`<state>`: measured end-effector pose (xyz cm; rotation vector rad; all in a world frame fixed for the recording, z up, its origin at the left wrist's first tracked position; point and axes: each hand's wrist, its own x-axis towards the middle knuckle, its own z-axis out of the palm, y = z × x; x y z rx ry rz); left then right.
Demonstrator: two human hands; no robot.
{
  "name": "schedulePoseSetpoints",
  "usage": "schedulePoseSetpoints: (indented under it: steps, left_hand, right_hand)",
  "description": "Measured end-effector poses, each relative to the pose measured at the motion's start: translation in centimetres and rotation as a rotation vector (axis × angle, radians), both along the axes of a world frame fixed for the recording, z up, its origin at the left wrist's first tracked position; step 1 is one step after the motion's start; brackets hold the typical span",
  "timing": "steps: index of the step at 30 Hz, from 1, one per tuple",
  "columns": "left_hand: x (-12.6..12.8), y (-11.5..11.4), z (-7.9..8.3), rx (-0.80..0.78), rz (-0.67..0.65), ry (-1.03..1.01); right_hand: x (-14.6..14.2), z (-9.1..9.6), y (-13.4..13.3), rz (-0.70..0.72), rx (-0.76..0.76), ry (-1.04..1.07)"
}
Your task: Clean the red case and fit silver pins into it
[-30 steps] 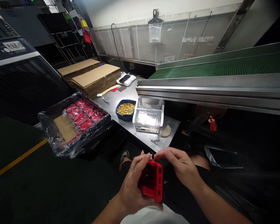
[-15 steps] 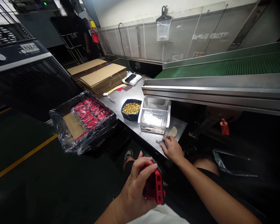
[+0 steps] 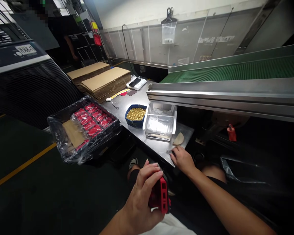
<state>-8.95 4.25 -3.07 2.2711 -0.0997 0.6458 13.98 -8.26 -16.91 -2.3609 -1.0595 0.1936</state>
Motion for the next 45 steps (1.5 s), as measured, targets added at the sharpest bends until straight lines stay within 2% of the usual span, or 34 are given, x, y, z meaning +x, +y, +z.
schedulePoseSetpoints:
  steps: [4,9,13,16,19,22,25,28,34,39,45]
  left_hand:
    - [0.1,-0.4,0.6,-0.059,-0.001,0.019]
    - [0.2,-0.8,0.9,-0.084,0.0,0.011]
    - [0.2,-0.9,1.0,-0.071,-0.005,0.006]
    - [0.2,-1.0,1.1,-0.048,-0.012,0.016]
    - [0.2,-0.9,1.3,-0.002,-0.007,0.025]
    - [0.1,-0.9,1.6,0.047,0.007,0.018]
    - [0.2,-1.0,2.0,0.077,0.014,0.009]
    - [0.2,-1.1,2.3,0.097,0.022,0.009]
    - [0.0,-1.2,2.4,0.09,0.017,0.009]
    - [-0.3,-1.4,2.6,0.11,0.019,-0.007]
    - [-0.2,-1.5,2.7,0.075,0.009,-0.024]
  right_hand:
    - [-0.5,1.6,-0.8,-0.063,0.092,0.123]
    - [-1.9,5.0,-1.6,-0.112,0.264,0.302]
    - [-3.3,8.6,-2.3,-0.199,0.414,0.422]
    - [-4.5,12.2,-3.1,-0.254,0.594,0.702]
    - [-5.9,15.7,-4.2,-0.166,0.648,0.911]
    - [-7.2,17.9,-5.3,-0.035,0.612,0.912]
    - [-8.0,18.8,-6.1,0.024,0.579,0.791]
    - [-8.3,18.9,-6.5,0.044,0.577,0.691]
    - [-8.4,18.7,-6.5,0.09,0.558,0.672]
    - [-8.4,19.3,-6.5,0.146,0.551,0.614]
    - [-8.4,19.9,-6.6,0.193,0.504,0.39]
